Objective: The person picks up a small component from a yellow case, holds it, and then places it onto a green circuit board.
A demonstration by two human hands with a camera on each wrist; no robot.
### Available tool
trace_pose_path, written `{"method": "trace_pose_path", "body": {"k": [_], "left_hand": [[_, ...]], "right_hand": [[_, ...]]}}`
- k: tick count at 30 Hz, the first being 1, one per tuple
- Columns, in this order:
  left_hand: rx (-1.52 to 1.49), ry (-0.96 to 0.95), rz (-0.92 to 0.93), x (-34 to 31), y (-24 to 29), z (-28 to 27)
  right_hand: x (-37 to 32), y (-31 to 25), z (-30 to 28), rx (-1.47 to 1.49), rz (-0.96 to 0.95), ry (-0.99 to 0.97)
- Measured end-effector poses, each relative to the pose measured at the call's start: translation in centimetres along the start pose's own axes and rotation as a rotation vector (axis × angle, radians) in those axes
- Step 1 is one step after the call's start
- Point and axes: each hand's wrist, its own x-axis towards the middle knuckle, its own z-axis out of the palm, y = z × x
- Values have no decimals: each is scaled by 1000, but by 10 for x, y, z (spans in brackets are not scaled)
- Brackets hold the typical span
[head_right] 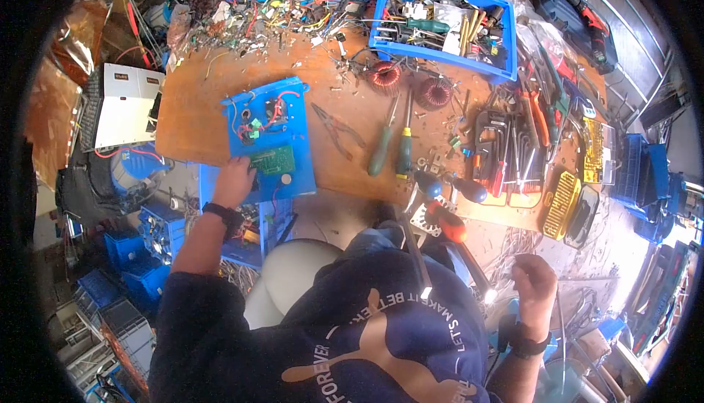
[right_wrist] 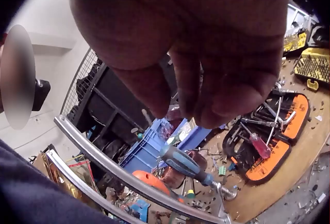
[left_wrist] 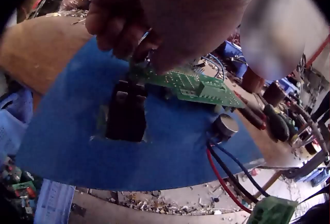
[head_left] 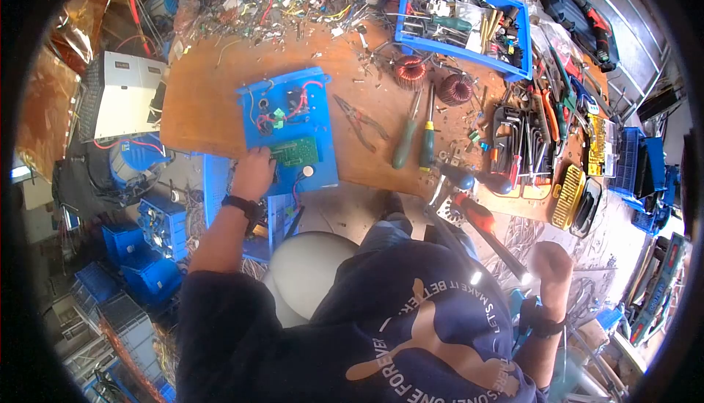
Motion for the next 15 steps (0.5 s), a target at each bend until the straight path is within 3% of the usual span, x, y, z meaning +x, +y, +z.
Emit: {"method": "trace_pose_path", "body": {"k": [15], "left_hand": [[14,-60,-21,9,-6,6]], "right_hand": [[-2,10,-5,19,-4,-18]]}}
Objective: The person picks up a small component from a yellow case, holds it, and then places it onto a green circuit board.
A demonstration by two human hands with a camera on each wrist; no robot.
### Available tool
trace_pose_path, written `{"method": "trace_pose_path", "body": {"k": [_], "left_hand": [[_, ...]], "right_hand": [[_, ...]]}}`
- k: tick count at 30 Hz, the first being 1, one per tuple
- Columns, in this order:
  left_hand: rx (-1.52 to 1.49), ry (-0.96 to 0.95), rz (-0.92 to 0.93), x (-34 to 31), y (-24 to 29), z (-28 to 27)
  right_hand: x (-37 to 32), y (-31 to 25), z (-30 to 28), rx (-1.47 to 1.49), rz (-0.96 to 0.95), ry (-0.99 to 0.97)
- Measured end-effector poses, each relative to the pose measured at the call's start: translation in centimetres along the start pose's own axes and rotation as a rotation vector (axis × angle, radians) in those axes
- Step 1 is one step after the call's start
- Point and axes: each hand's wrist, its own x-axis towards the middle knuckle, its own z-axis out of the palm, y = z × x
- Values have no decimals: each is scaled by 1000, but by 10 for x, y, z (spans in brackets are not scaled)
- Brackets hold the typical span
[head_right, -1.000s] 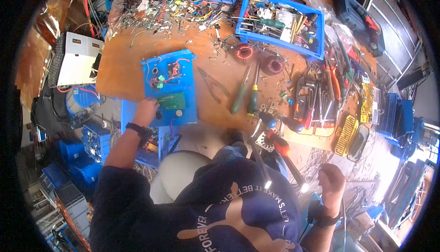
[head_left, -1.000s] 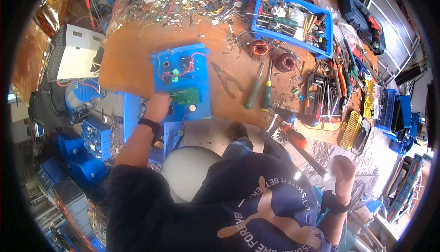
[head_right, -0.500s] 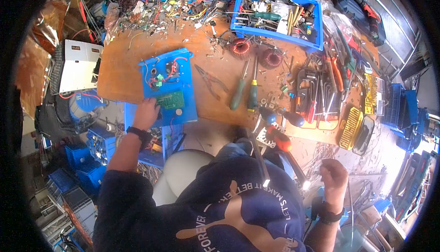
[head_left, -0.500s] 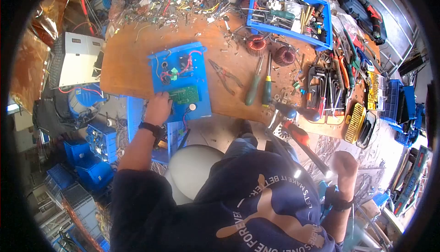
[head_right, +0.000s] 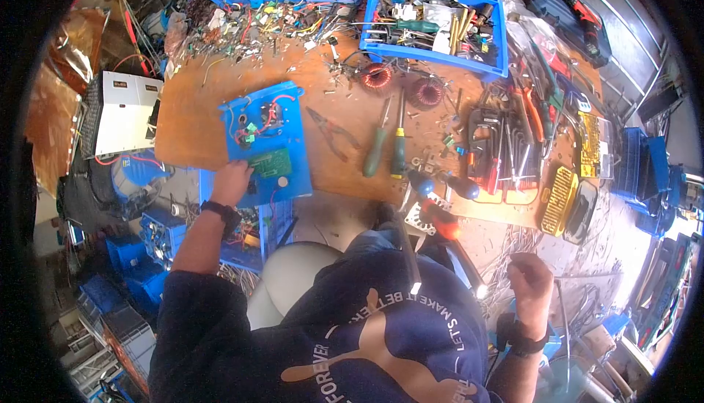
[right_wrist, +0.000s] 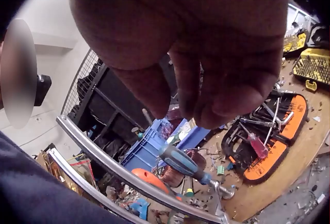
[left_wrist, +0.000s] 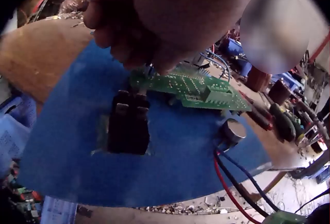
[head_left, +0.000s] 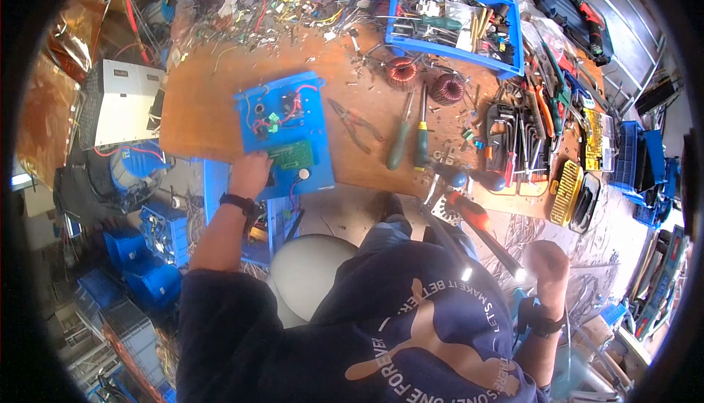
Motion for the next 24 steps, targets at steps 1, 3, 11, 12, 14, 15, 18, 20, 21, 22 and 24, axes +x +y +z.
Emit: {"method": "trace_pose_path", "body": {"k": [1,3,11,12,14,15,18,20,21,22,24], "left_hand": [[12,6,19,0,-2,2],[25,14,38,-1,-2,2],[7,108,69,-2,0,6],[4,111,73,-3,-2,5],[-66,-42,-68,0,-7,8],[-37,-9,-60,-4,-4,0],[-93,19,-66,-1,-8,0],[-81,79,-104,-3,-23,-2],[-74,109,-144,-10,-20,-14],[-70,101,-187,-6,-35,-10],[-253,136,-269,-7,-64,3]], "right_hand": [[-1,-1,0,2,1,2],[-2,-5,-1,1,32,-22],[-3,3,0,-20,-55,29],[-3,1,1,-9,-61,37],[-2,-6,3,-89,3,21],[-6,-9,-2,-172,78,23],[-7,-1,-13,-215,-25,19],[-7,-6,-15,-122,-124,48],[-5,0,-18,-108,-125,56],[-3,4,-22,-89,-131,49],[-2,2,-35,-124,-138,88]]}}
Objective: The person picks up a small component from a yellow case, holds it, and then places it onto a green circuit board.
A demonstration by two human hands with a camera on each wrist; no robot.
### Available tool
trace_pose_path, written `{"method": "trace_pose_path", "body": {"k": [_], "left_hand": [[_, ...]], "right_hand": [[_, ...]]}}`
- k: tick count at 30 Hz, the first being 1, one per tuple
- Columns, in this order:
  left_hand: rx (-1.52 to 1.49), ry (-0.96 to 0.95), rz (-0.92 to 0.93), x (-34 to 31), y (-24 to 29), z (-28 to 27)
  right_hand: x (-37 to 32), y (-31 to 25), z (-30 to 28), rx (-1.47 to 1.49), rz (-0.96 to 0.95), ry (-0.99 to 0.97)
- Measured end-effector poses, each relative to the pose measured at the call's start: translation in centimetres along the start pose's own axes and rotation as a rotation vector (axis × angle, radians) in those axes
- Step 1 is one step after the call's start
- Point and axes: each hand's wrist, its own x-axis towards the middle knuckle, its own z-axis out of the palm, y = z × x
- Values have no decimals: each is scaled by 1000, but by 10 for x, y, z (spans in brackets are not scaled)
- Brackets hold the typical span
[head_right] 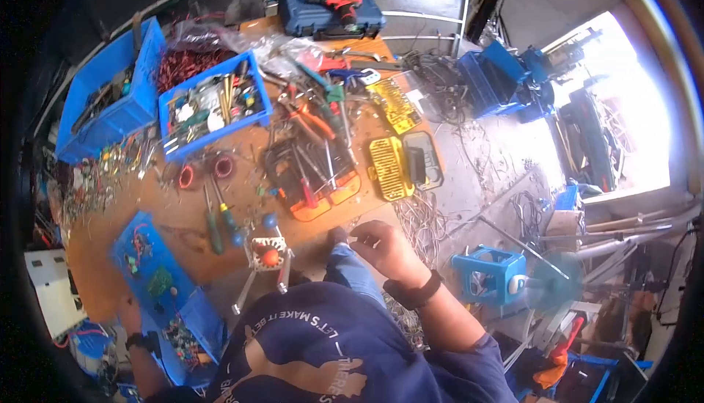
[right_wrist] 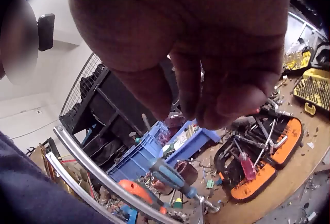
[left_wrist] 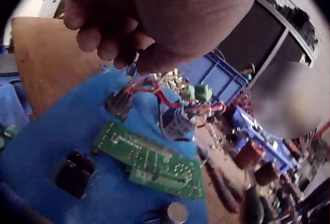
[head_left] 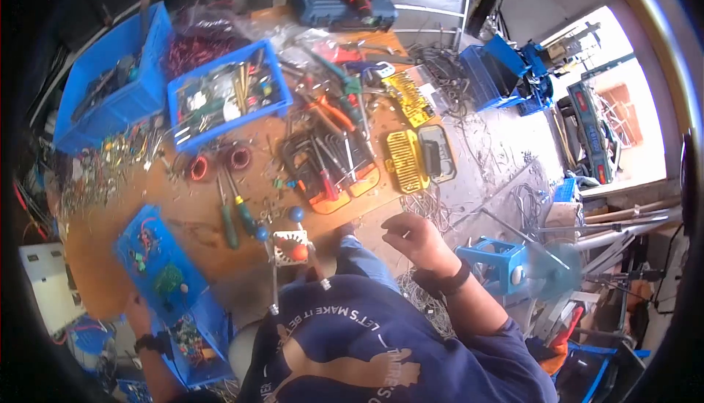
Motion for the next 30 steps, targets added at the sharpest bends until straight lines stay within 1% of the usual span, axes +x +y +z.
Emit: {"method": "trace_pose_path", "body": {"k": [2,3,5,6,7,8,9,10,11,12,13,14,15,17,20,22,23,24,25,27,30], "left_hand": [[-78,20,31,5,-18,2],[-80,25,33,5,-23,4],[-182,-34,-60,3,-34,3],[-170,-22,-71,9,-38,18],[29,23,120,11,-55,40],[266,60,264,-1,-88,47],[447,121,243,-11,-101,59],[-270,-15,7,-36,-31,18],[-10,107,-30,-36,10,6],[-65,107,-67,-38,32,-4],[-107,90,-176,-38,48,-11],[-120,89,-176,-37,44,-12],[-142,74,-157,-37,41,-11],[-102,58,-178,-33,30,-6],[-72,25,-199,-21,15,6],[115,82,-35,-20,24,8],[119,69,-29,-18,29,8],[106,11,-11,-16,34,7],[92,-45,8,-14,39,7],[115,-74,29,-12,45,9],[150,-104,57,-11,51,11]], "right_hand": [[4,8,-9,-29,-64,42],[6,7,-15,-10,-41,49],[11,17,-26,-25,-29,77],[14,24,-31,-37,-14,102],[16,37,-36,-52,-92,99],[16,33,-42,-184,-76,122],[20,34,-45,-144,19,52],[27,38,-46,-125,-28,50],[30,42,-51,-22,72,-34],[42,71,-50,-11,-7,-36],[51,73,-48,-62,-4,-60],[53,69,-50,-130,18,-63],[52,65,-52,-115,49,-82],[53,69,-49,-88,135,-80],[51,75,-43,-90,151,-99],[48,80,-36,-97,159,-100],[46,80,-32,-107,120,-107],[45,78,-29,-117,80,-113],[42,77,-25,-118,91,-110],[38,75,-19,-126,160,-93],[34,73,-12,-107,198,-84]]}}
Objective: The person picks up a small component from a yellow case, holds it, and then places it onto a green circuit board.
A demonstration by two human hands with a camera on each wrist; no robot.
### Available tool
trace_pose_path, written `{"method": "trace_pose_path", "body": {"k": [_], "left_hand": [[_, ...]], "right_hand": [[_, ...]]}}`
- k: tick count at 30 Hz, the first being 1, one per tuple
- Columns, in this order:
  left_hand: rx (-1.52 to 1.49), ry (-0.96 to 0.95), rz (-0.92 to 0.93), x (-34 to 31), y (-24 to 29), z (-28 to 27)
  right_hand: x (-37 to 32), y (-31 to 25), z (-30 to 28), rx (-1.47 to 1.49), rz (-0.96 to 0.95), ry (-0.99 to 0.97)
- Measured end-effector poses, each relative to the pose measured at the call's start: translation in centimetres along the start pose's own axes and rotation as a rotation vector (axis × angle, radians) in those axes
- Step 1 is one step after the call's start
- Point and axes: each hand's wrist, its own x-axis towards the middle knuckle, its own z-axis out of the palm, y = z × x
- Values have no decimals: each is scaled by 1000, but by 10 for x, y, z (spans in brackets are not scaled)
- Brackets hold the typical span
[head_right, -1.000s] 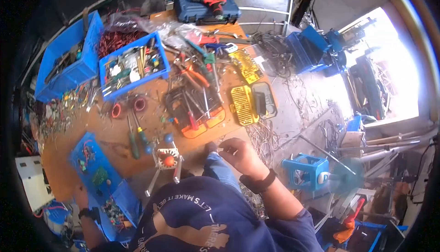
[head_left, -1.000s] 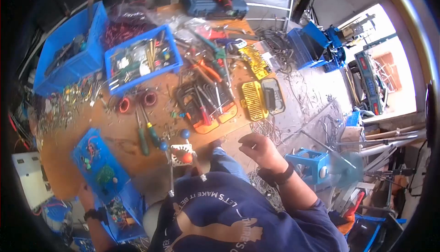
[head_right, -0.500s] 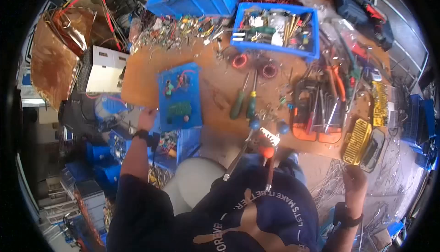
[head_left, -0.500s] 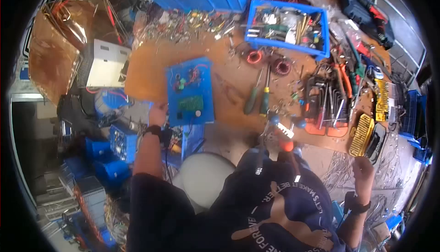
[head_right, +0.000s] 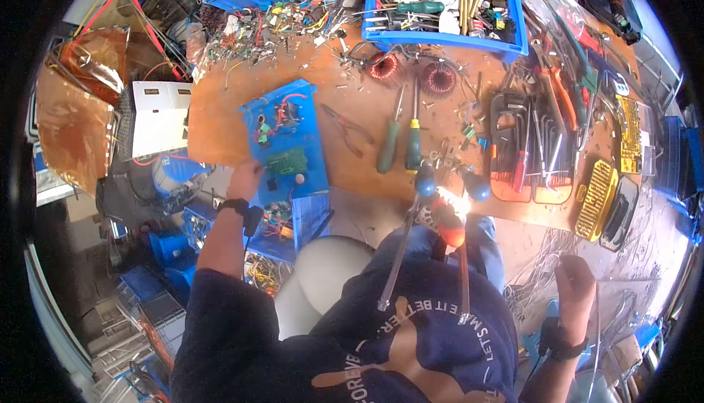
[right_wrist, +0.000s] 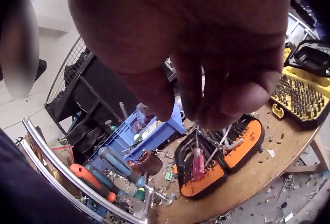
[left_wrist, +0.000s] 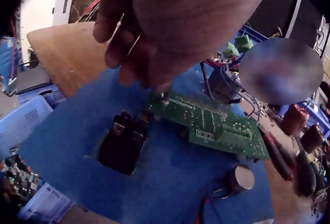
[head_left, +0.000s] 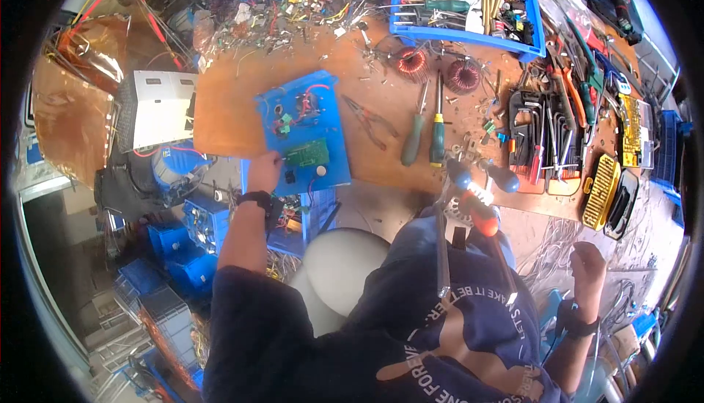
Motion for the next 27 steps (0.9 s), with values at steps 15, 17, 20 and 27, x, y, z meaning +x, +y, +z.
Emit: {"method": "trace_pose_path", "body": {"k": [15,17,20,27], "left_hand": [[61,23,136,-2,5,-5],[27,49,137,-3,8,-5],[44,36,153,-2,9,-6],[111,26,154,-1,15,0]], "right_hand": [[-6,13,24,112,19,13],[-8,16,25,123,21,20],[-9,21,27,132,17,13],[-15,20,27,91,-26,28]]}}
